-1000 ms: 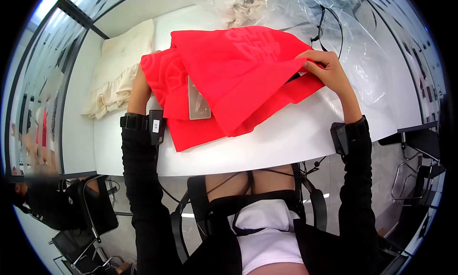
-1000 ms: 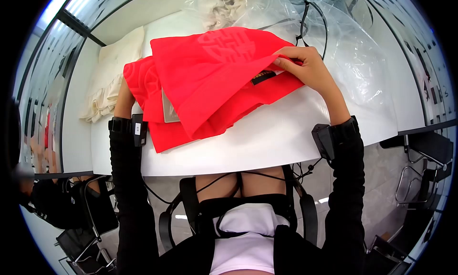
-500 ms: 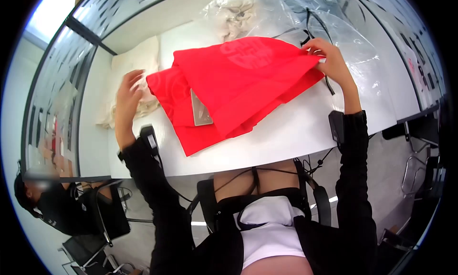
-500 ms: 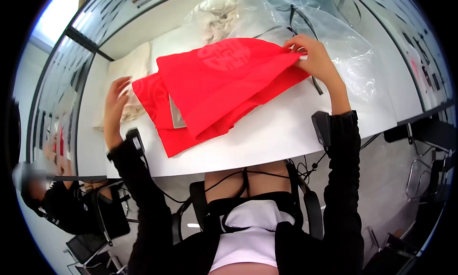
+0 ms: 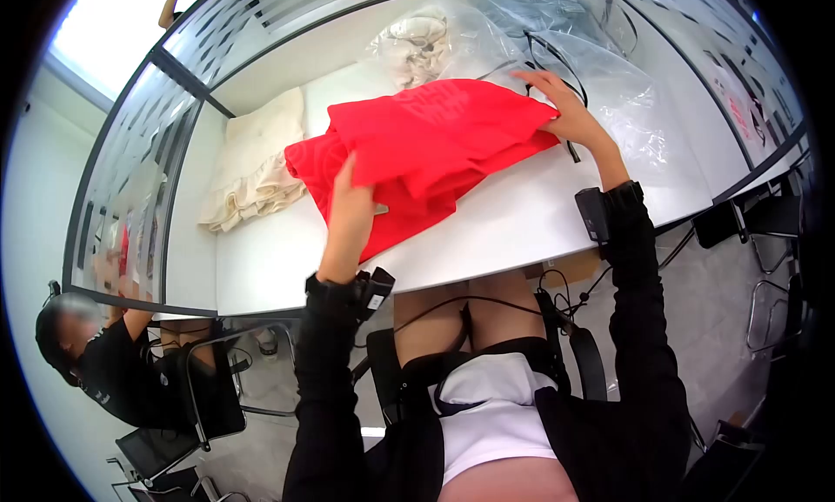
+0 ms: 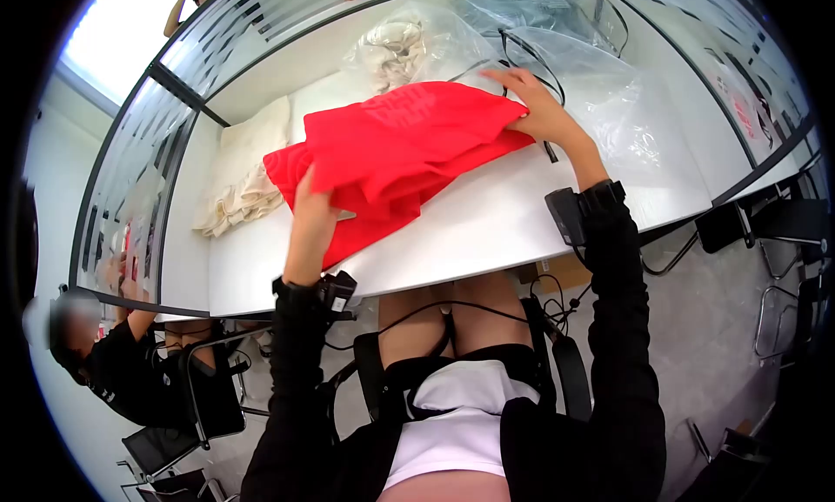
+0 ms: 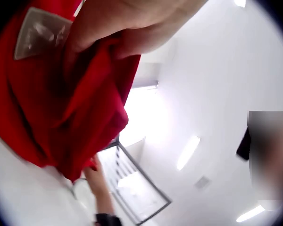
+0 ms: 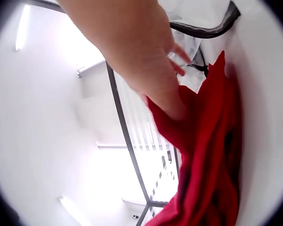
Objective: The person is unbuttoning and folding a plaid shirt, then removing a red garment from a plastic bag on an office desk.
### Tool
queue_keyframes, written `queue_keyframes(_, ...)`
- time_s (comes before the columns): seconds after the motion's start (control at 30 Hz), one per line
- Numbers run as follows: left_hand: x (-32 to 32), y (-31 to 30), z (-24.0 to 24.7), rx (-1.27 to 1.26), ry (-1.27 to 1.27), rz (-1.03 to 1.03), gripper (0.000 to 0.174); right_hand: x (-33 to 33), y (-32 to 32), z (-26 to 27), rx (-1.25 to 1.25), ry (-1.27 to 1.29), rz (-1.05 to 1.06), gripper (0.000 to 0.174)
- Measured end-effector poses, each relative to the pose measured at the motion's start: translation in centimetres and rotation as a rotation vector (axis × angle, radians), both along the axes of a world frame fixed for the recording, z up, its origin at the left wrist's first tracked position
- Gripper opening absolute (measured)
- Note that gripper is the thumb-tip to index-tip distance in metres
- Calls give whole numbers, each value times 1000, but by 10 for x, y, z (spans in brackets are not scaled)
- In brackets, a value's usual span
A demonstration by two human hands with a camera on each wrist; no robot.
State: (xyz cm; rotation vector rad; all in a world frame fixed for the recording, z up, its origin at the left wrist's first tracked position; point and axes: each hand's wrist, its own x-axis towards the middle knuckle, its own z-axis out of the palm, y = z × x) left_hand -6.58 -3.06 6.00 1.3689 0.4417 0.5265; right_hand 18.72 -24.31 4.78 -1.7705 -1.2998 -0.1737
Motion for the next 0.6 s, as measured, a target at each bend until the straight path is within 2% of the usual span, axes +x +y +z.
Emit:
queue_keyframes(0.03, 3, 0, 9, -233, -164, -14, 28, 9, 5, -2, 21, -145, 50, 30)
queue_keyframes(0.07, 6, 9, 15, -300, -169, -16, 27, 7, 9, 3, 38, -286, 103, 29)
queue_keyframes(0.1, 8, 21, 24, -336, -61, 96, 25, 3, 16, 7, 72, -10, 147, 21)
queue_keyframes(0.13, 10, 22, 50, -354, 51, 211, 28, 8, 18, 12, 60, -21, 47, 21)
queue_keyframes(0.17, -1, 41, 66, -133, 18, 92, 28, 16, 23, 20, 49, -33, -51, 23)
queue_keyframes(0.23, -25, 78, 99, 300, -114, -75, 30, 25, 22, 59, 76, 199, -161, 27)
queue_keyframes(0.27, -14, 79, 146, 519, 95, -223, 27, 28, 20, 83, 155, 212, -132, 25)
queue_keyframes(0.3, -17, 101, 157, 1087, 281, -3, 24, 32, 19, 112, 242, 217, -103, 23)
queue_keyframes(0.37, -31, 97, 176, 1698, 461, 330, 23, 39, 13, 174, 418, 211, -38, 18)
queue_keyframes(0.5, -56, 113, 183, 1828, 672, 677, 19, 4, -4, 234, 534, 112, -26, 20)
queue_keyframes(0.53, -61, 128, 173, 1799, 637, 676, 18, 6, -7, 236, 538, 165, -43, 20)
queue_keyframes(0.57, -60, 141, 162, 1669, 731, 708, 20, 12, -14, 237, 539, 218, -63, 21)
queue_keyframes(0.6, -63, 155, 148, 1658, 659, 685, 20, 14, -16, 233, 523, 140, -136, 23)
